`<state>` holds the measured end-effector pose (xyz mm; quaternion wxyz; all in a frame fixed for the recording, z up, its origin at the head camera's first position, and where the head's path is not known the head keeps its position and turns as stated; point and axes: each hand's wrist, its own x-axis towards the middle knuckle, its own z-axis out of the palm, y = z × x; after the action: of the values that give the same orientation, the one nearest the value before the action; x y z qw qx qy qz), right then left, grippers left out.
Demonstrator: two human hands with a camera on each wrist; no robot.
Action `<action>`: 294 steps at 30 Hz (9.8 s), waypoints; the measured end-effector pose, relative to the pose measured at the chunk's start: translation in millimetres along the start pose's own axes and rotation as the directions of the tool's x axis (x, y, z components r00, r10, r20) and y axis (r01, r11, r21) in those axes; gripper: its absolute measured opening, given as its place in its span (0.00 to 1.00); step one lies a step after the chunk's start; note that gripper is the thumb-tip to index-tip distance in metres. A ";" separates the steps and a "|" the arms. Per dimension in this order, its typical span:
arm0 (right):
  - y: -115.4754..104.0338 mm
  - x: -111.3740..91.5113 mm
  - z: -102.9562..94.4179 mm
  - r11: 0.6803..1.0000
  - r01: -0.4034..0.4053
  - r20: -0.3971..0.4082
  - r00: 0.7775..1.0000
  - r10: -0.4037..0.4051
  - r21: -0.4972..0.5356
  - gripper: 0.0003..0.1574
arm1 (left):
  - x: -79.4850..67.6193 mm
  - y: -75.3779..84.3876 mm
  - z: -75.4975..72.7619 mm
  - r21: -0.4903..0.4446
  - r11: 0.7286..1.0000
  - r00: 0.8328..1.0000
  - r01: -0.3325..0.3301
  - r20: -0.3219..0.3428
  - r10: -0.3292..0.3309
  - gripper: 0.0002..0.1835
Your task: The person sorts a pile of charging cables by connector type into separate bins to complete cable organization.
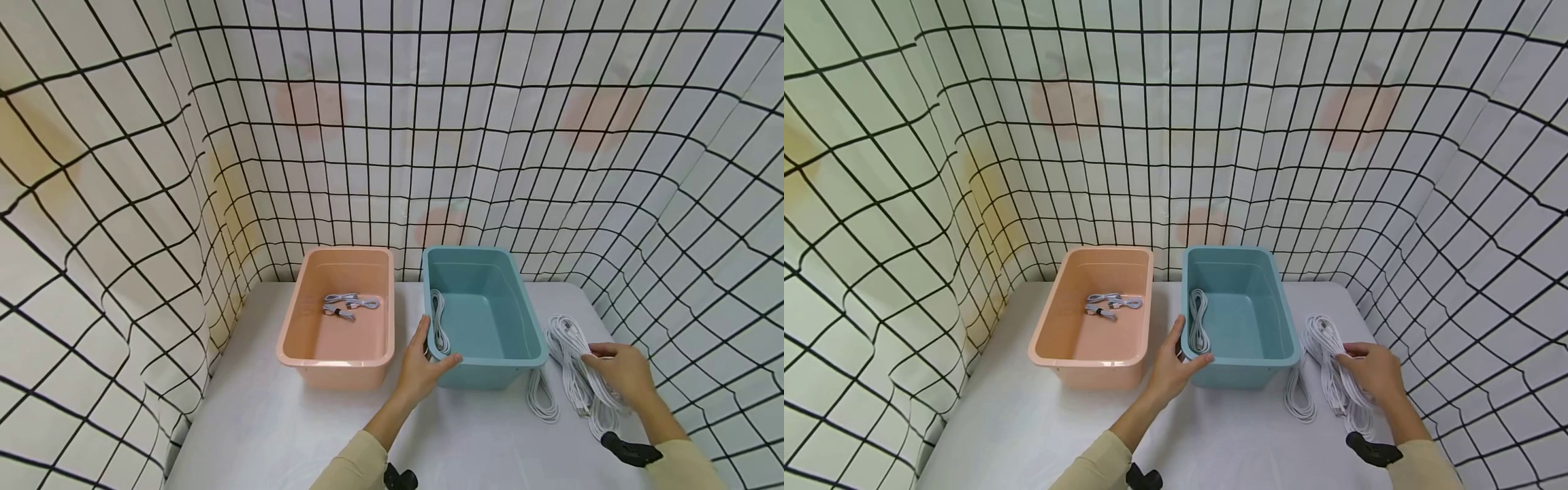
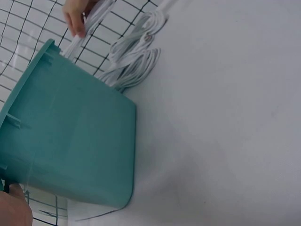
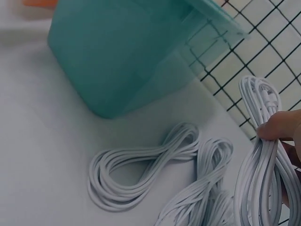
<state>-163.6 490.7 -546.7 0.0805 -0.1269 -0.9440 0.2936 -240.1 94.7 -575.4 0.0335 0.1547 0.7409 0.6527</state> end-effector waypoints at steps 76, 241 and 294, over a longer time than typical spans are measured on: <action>-197.3 115.8 58.4 0.962 0.123 0.191 0.966 -0.171 0.242 0.45 | 0.1 -0.6 0.6 -0.039 0.999 1.000 -0.006 0.007 0.007 0.57; 32.7 -22.1 85.6 0.989 -0.131 -0.055 0.989 0.135 0.069 0.25 | 7.2 4.1 8.8 -0.075 0.997 1.000 0.000 -0.009 -0.001 0.56; -131.4 46.6 25.1 0.871 -0.083 -0.260 0.937 0.234 0.483 0.24 | 0.9 -1.1 -0.3 -0.044 0.999 1.000 -0.004 -0.015 0.004 0.57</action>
<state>-239.0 386.2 -488.0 0.2313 -0.2265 -0.8075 0.4931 -241.2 94.5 -576.3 0.0301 0.1506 0.7262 0.6701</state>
